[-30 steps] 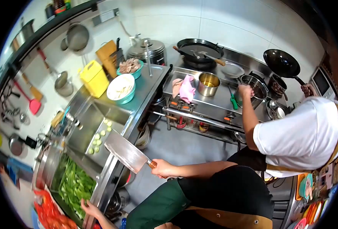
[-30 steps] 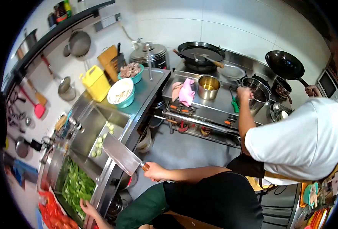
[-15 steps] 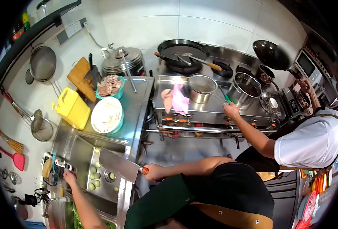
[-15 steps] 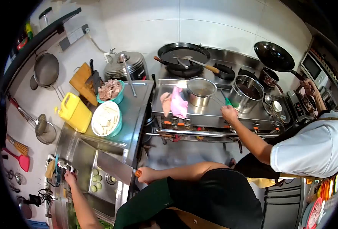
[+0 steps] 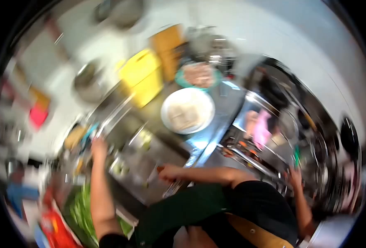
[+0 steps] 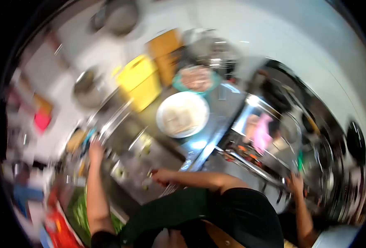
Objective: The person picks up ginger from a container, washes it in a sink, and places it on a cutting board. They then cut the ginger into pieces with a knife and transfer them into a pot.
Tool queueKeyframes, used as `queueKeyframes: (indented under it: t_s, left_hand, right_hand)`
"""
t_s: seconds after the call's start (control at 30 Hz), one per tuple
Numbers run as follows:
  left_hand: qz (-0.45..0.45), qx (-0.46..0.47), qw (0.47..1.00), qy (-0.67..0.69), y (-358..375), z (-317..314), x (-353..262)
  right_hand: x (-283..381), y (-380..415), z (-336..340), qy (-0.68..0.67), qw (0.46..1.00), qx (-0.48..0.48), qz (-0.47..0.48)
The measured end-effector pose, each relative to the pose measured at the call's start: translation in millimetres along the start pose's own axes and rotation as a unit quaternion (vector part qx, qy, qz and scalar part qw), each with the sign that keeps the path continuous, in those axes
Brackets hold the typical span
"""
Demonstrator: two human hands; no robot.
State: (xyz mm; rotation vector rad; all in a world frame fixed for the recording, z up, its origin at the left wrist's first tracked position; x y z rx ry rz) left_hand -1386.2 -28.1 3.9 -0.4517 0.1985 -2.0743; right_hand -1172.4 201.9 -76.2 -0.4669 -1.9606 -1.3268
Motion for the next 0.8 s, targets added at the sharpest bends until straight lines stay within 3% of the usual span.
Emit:
queueKeyframes:
  t_s: [0.03,0.07,0.1,0.13,0.17,0.23,0.3,0.33,0.37,0.43,0.53,0.6,0.63,0.7,0.77,0.8]
  left_hand:
    - [0.117,0.087,0.987,0.063,-14.2,41.0,-12.8]
    - [0.107,-0.006,0.992,0.059,-7.1,18.4,-1.4]
    - [0.304,-0.078,0.845,0.432,4.7,63.3,-2.1]
    - [0.322,-0.161,0.803,0.474,15.6,79.8,-1.3]
    - [0.357,-0.240,0.746,0.508,37.7,58.3,12.1]
    - [0.477,-0.312,0.657,0.494,96.6,46.8,9.2]
    - [0.472,-0.389,0.714,0.341,174.9,-30.6,10.3]
    - [0.593,-0.282,0.578,0.484,191.3,-49.6,-7.8]
    - [0.673,-0.161,0.402,0.599,201.7,-60.9,-46.8]
    - [0.601,0.006,0.210,0.771,206.8,-94.9,-106.2]
    - [0.565,-0.012,0.188,0.804,184.6,-97.6,-138.1]
    - [0.500,0.038,0.268,0.823,171.0,-124.1,-137.3]
    - [0.500,0.034,0.267,0.823,166.0,-129.3,-133.7]
    - [0.550,0.045,0.234,0.801,154.9,-122.4,-119.6]
    - [0.510,-0.003,0.137,0.849,173.2,-221.3,-87.1]
    - [0.511,-0.004,0.135,0.849,177.5,-223.9,-88.5]
  right_hand:
    - [-13.2,-21.7,-4.7,-0.073,0.995,0.043,-0.047]
    - [-26.4,-37.6,-6.8,-0.074,0.989,0.076,-0.104]
    - [-30.3,-46.7,-6.3,-0.057,0.987,0.081,-0.130]
    - [-27.3,-49.4,-10.6,-0.087,0.982,0.116,-0.123]
    - [-21.0,-55.5,-12.0,-0.129,0.975,0.141,-0.112]
    - [-24.5,-62.3,-10.6,-0.127,0.969,0.174,-0.121]
    - [-26.0,-73.8,-8.3,-0.140,0.964,0.188,-0.126]
    - [-23.7,-82.6,-6.6,-0.117,0.967,0.193,-0.121]
    - [-20.1,-90.1,-6.5,-0.094,0.969,0.198,-0.115]
    - [-8.9,-103.2,-11.7,-0.076,0.968,0.200,-0.128]
    - [13.8,-122.5,-15.2,-0.006,0.983,0.161,-0.089]
    - [27.4,-122.7,-15.3,0.026,0.986,0.144,-0.079]
    - [35.2,-120.6,-12.6,0.054,0.988,0.125,-0.069]
    - [46.6,-112.4,-4.8,0.065,0.988,0.123,-0.067]
    - [50.7,-106.2,6.1,0.106,0.983,0.128,-0.073]
    - [48.7,-105.9,4.4,0.107,0.983,0.128,-0.075]
Point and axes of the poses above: each hand's wrist, its own y-axis away from the middle knuckle, its own z-axis out of the back of the hand, x = y × z, the point moved 8 cm from there along -y, towards the middle knuckle, and after that the axes turned 5 degrees about -z, right-handed, at the moved point
